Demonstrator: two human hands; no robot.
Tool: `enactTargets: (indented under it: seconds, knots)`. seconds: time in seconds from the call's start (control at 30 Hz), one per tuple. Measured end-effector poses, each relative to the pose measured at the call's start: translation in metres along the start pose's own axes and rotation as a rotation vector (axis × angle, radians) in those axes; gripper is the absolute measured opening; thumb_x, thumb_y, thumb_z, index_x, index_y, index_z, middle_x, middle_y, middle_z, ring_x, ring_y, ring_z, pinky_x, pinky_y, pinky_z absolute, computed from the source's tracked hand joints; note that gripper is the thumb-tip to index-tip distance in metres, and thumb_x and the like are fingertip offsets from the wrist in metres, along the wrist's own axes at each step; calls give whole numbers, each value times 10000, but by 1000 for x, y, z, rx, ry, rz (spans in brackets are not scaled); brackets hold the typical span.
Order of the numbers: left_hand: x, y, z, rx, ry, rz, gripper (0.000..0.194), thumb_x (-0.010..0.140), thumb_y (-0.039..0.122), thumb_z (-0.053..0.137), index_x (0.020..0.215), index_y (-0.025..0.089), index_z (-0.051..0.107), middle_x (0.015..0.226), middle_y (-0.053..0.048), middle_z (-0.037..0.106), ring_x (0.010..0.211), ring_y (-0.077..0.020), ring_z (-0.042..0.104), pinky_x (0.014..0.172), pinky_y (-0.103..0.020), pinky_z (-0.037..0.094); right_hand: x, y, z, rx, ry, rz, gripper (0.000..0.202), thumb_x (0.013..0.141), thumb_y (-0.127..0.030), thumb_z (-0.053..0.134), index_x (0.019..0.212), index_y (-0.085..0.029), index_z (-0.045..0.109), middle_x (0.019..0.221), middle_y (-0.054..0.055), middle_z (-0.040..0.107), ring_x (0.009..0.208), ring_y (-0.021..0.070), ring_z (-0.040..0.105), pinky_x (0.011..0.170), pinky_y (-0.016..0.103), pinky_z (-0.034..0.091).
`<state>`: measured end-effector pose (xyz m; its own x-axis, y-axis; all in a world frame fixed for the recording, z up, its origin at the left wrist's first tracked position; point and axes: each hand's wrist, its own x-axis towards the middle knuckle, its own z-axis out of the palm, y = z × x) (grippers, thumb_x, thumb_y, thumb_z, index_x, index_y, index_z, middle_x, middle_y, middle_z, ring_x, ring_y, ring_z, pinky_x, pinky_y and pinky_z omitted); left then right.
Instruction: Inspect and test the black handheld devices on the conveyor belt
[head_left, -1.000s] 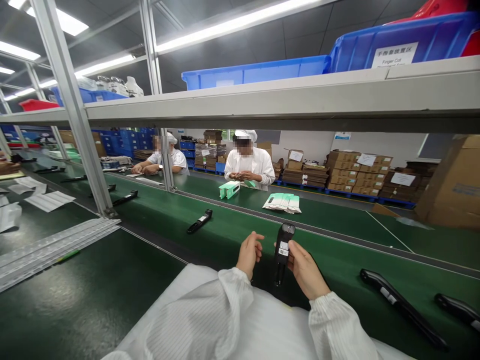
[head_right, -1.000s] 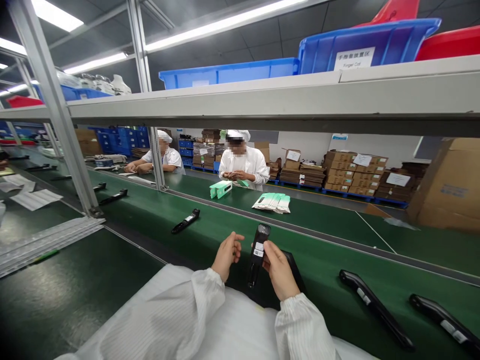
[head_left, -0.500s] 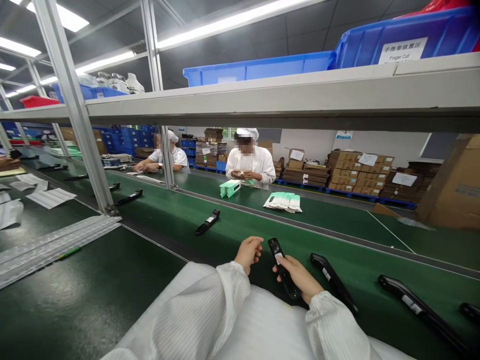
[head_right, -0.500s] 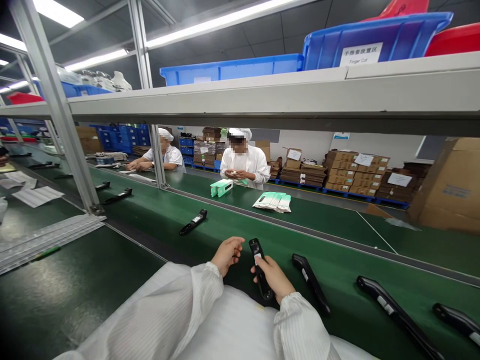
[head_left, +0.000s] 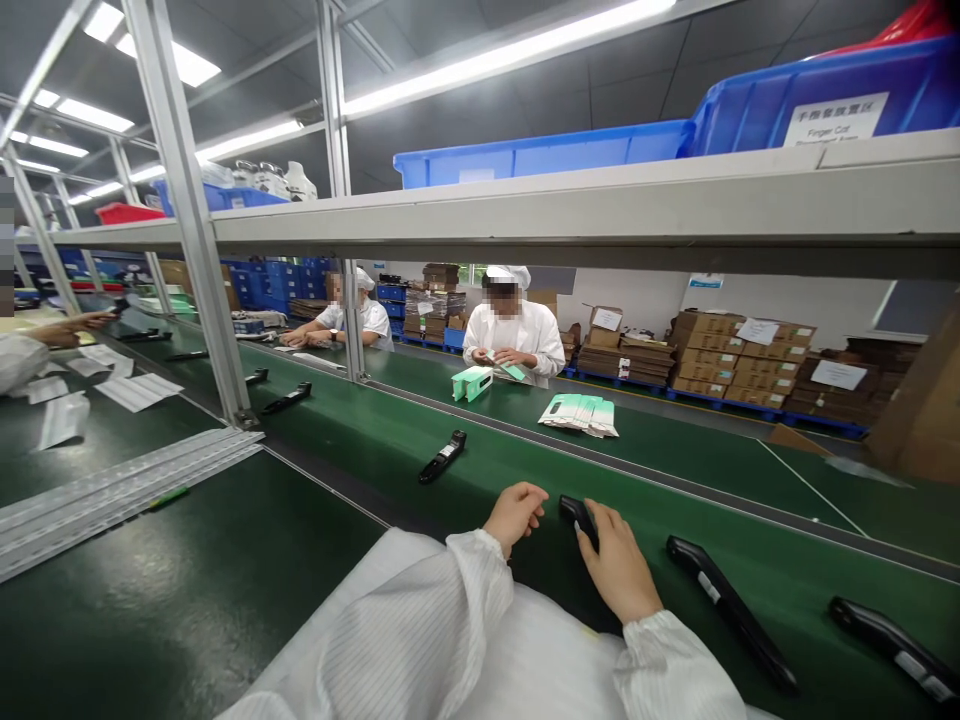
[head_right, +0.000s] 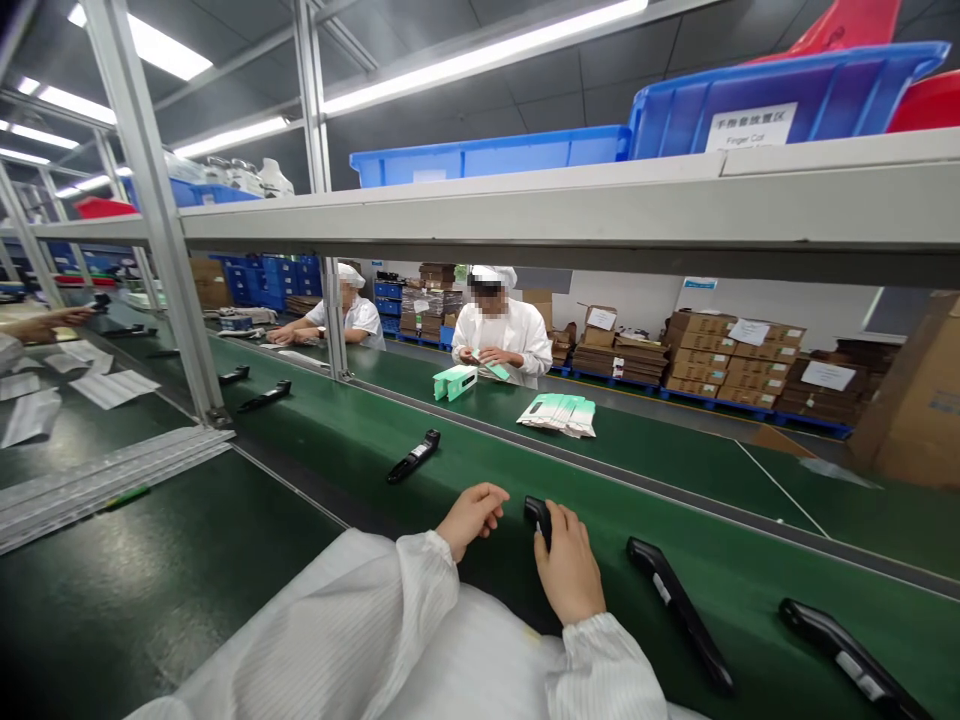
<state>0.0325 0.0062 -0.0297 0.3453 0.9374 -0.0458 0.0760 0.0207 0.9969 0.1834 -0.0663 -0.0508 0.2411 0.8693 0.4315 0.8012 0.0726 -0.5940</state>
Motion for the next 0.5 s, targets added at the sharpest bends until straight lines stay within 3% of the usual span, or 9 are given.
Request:
enactTargets:
  seconds: [0.1,0.2,0.27,0.33,0.4,0.5]
  knots:
    - [8,4,-21,363,30,223,146,761,271,482,821,185,584,690,-12,557,598,-116,505,570,-232,402,-2,-13,-8,56,13,-105,341,794,-336,424,1104,-260,544,1122,70,564,1058,270,488,886,417,393]
    - [17,7,-57,762,261,420,228,761,208,492,972,202,577,912,-62,587,916,-194,513,833,-307,382,-6,-23,-11,155,-49,-154,284,802,-354,443,1036,-277,585,1084,53,591,1063,266,493,930,432,364]
    - [21,7,-81,931,442,334,358,770,195,478,1127,177,504,1095,-106,539,1071,-242,442,896,-350,339,-8,-27,-10,205,-102,-156,270,798,-363,461,1018,-291,599,1088,43,597,1085,270,485,950,441,349]
    - [25,4,-99,1027,543,133,446,788,203,455,1228,142,414,1195,-151,481,1131,-285,397,890,-392,331,-10,-28,-9,230,-156,-144,270,796,-376,467,1015,-301,606,1102,37,597,1096,275,479,950,443,354]
    - [28,0,-105,1077,535,-20,452,795,179,435,1241,120,397,1182,-173,492,1124,-305,409,873,-410,331,-10,-29,-9,227,-195,-130,276,800,-387,459,1016,-302,608,1113,36,593,1097,275,479,944,442,364]
    - [33,-7,-96,1112,468,-58,404,787,100,397,1186,121,458,1118,-162,537,1089,-291,443,860,-391,334,-8,-30,-10,201,-210,-130,282,808,-388,447,1014,-286,610,1112,44,591,1092,269,481,948,439,365]
